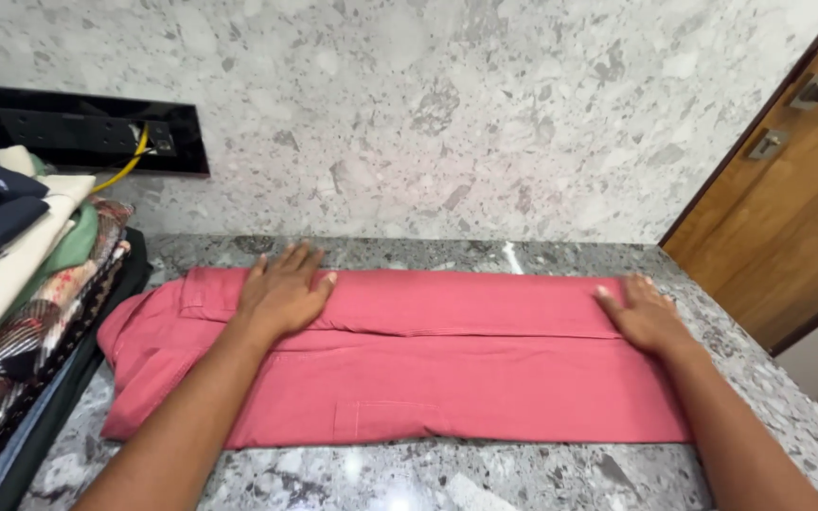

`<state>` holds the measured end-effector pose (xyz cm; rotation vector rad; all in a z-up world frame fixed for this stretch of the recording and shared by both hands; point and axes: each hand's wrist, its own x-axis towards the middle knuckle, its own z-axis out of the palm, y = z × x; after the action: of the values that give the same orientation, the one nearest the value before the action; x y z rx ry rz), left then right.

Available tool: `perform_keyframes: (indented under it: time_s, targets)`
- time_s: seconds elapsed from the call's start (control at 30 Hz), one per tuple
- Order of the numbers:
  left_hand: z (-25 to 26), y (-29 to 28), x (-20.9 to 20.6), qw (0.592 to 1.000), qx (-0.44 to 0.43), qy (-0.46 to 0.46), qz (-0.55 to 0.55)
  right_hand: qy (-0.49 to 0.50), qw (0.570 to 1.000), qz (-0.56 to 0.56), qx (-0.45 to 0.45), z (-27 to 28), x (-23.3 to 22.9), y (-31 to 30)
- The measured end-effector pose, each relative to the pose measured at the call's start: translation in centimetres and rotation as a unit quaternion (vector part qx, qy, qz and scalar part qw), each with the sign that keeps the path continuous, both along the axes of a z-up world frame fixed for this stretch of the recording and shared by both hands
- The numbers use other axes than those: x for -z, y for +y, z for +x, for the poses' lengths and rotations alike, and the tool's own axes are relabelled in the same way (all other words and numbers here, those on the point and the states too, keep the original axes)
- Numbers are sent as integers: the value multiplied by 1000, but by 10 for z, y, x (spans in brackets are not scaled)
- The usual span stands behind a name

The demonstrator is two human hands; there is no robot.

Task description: Carefully folding a pink button-down shirt on a countertop and placing it near a stack of laundry.

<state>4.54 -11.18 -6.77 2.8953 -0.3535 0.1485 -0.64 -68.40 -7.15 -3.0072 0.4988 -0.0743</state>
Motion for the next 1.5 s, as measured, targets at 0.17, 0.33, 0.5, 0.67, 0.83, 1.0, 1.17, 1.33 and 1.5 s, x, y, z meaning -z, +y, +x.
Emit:
perform_keyframes:
  time_s: [0.17,0.33,0.5,0.67,0.83,1.0,1.17,1.33,1.5]
  targets:
    - [-2,1,2,1000,-12,-8,-22,-34,999,4,-21,-4,24,-57]
    - [-1,1,0,998,-13,-10,-53,-103,994,2,-35,-3,28,-66]
    - [3,4,-1,987,-11,-140,-79,-297,952,26,-60,-30,-11,-24]
    - [0,10,6,999,-15,-14,-40,-246,952,74,-169,5,2,49]
    - [-5,43,-25,999,-11,28,-25,-109,977,-11,-184,30,27,57]
    - [34,110,-46,986,-78,106,107,-58,991,-13,-123,23,23,61]
    - [42,146,-55,987,-51,153,28,-55,991,-13,-118,22,18,67]
    - [32,125,-57,982,-63,158,84,-62,992,-14,-112,19,17,69]
    - [38,68,-54,983,-55,-23,171,-149,979,19,-135,5,11,71]
